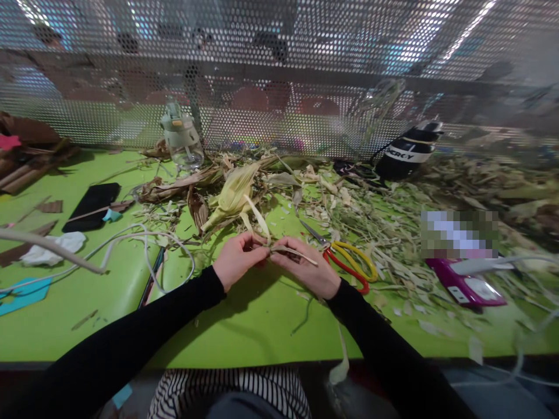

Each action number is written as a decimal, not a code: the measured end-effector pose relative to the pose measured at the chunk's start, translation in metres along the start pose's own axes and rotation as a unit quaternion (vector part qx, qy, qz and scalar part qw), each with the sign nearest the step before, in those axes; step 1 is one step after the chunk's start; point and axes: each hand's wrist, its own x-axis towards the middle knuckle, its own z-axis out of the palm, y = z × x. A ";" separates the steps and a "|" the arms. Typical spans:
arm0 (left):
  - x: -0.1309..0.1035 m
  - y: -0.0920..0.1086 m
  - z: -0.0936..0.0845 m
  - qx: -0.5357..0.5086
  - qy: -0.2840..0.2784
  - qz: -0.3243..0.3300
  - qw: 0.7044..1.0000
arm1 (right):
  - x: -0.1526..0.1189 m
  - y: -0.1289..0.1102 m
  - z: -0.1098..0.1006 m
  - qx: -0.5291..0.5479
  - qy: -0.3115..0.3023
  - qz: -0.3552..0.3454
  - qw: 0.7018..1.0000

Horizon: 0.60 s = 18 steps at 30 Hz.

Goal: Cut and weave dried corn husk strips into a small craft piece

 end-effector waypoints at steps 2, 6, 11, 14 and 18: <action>0.000 0.002 -0.001 0.007 0.014 0.008 1.000 | -0.001 -0.002 -0.001 -0.048 0.008 -0.015 0.999; 0.004 0.005 -0.006 0.053 0.048 0.027 0.997 | -0.004 -0.006 -0.004 -0.063 -0.033 0.008 0.997; 0.003 0.000 -0.012 0.266 -0.009 0.098 0.959 | -0.006 -0.008 -0.004 0.035 -0.053 0.034 0.997; -0.001 -0.002 -0.010 0.353 -0.047 0.146 0.923 | -0.005 -0.005 -0.003 0.084 -0.046 0.074 0.993; -0.002 -0.001 -0.008 0.353 -0.071 0.139 0.923 | -0.003 -0.003 -0.003 0.117 -0.055 0.097 0.987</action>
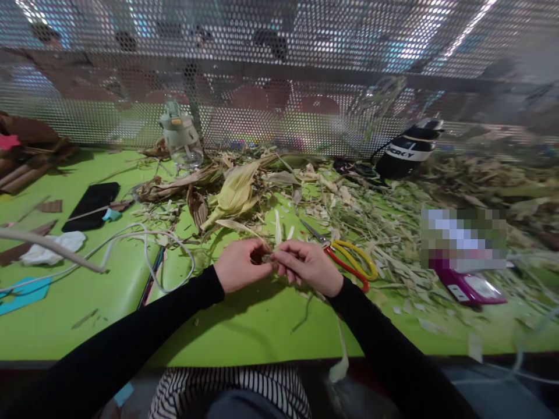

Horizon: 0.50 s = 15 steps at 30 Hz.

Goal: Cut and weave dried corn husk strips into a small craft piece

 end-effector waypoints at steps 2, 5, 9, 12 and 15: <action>0.001 -0.002 0.000 -0.019 -0.005 -0.004 1.000 | -0.001 -0.001 -0.001 0.021 -0.010 -0.001 1.000; 0.003 -0.006 0.001 -0.076 -0.027 -0.031 0.996 | -0.003 -0.004 -0.004 0.079 -0.016 -0.021 0.997; 0.005 -0.008 0.003 -0.194 -0.049 -0.066 0.978 | -0.003 -0.005 -0.009 0.128 0.014 -0.058 0.990; 0.006 -0.007 0.002 -0.249 -0.022 -0.076 0.965 | 0.000 -0.002 -0.009 0.043 0.067 -0.030 0.996; 0.006 -0.004 0.001 -0.265 -0.003 -0.090 0.960 | 0.003 0.003 -0.009 -0.056 0.092 0.002 0.994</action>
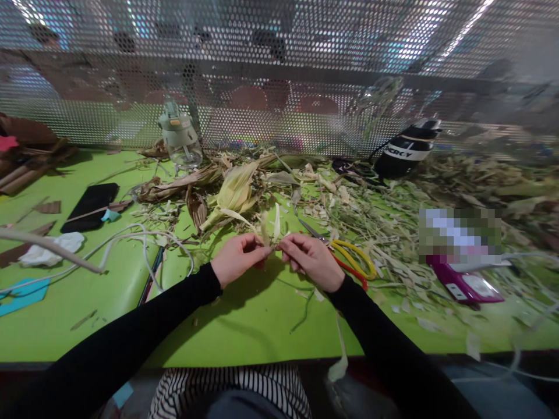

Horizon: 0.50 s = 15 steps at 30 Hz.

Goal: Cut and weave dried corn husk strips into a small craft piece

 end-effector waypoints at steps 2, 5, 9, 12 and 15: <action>-0.001 0.002 0.000 -0.010 -0.005 -0.003 1.000 | 0.001 0.003 0.001 -0.024 0.004 0.009 1.000; -0.002 0.002 0.001 -0.025 -0.020 -0.012 0.999 | 0.002 0.006 0.003 0.014 0.000 0.010 1.000; -0.001 0.002 0.001 -0.028 -0.023 -0.018 0.999 | 0.002 0.005 0.005 0.082 -0.010 -0.009 0.997; -0.001 0.002 0.000 -0.022 -0.018 -0.022 0.999 | 0.001 0.002 0.006 0.038 0.007 -0.061 0.997; 0.000 -0.001 -0.001 0.014 -0.015 -0.027 0.999 | -0.002 -0.002 0.007 -0.099 0.063 -0.200 0.973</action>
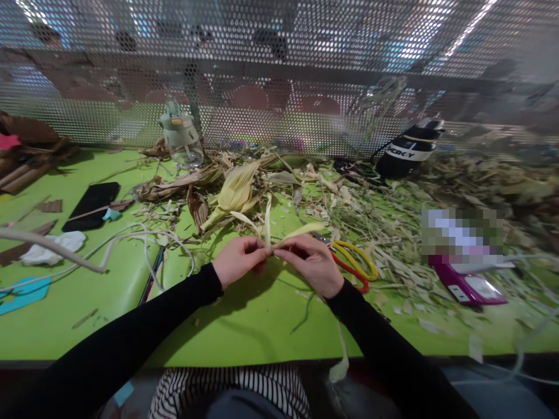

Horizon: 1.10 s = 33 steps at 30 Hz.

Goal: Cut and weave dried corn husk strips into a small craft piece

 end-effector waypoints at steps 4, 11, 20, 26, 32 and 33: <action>0.001 -0.004 -0.002 0.045 -0.011 -0.009 0.999 | -0.002 -0.004 0.001 -0.138 0.014 -0.144 0.980; -0.004 -0.001 -0.005 0.269 -0.023 0.098 0.958 | -0.001 0.004 0.004 -0.142 -0.023 -0.142 0.979; -0.008 0.009 -0.002 0.214 -0.038 0.128 0.968 | -0.001 0.002 0.003 0.000 -0.010 0.035 0.999; -0.007 0.004 0.000 0.185 -0.027 0.121 0.975 | -0.002 -0.001 0.004 0.046 -0.050 0.107 0.992; -0.004 -0.006 0.002 0.322 -0.077 0.164 0.929 | -0.003 -0.007 0.004 0.102 -0.007 0.104 0.989; -0.004 -0.007 0.001 0.317 -0.082 0.157 0.932 | -0.004 -0.008 0.003 0.128 -0.006 0.123 0.984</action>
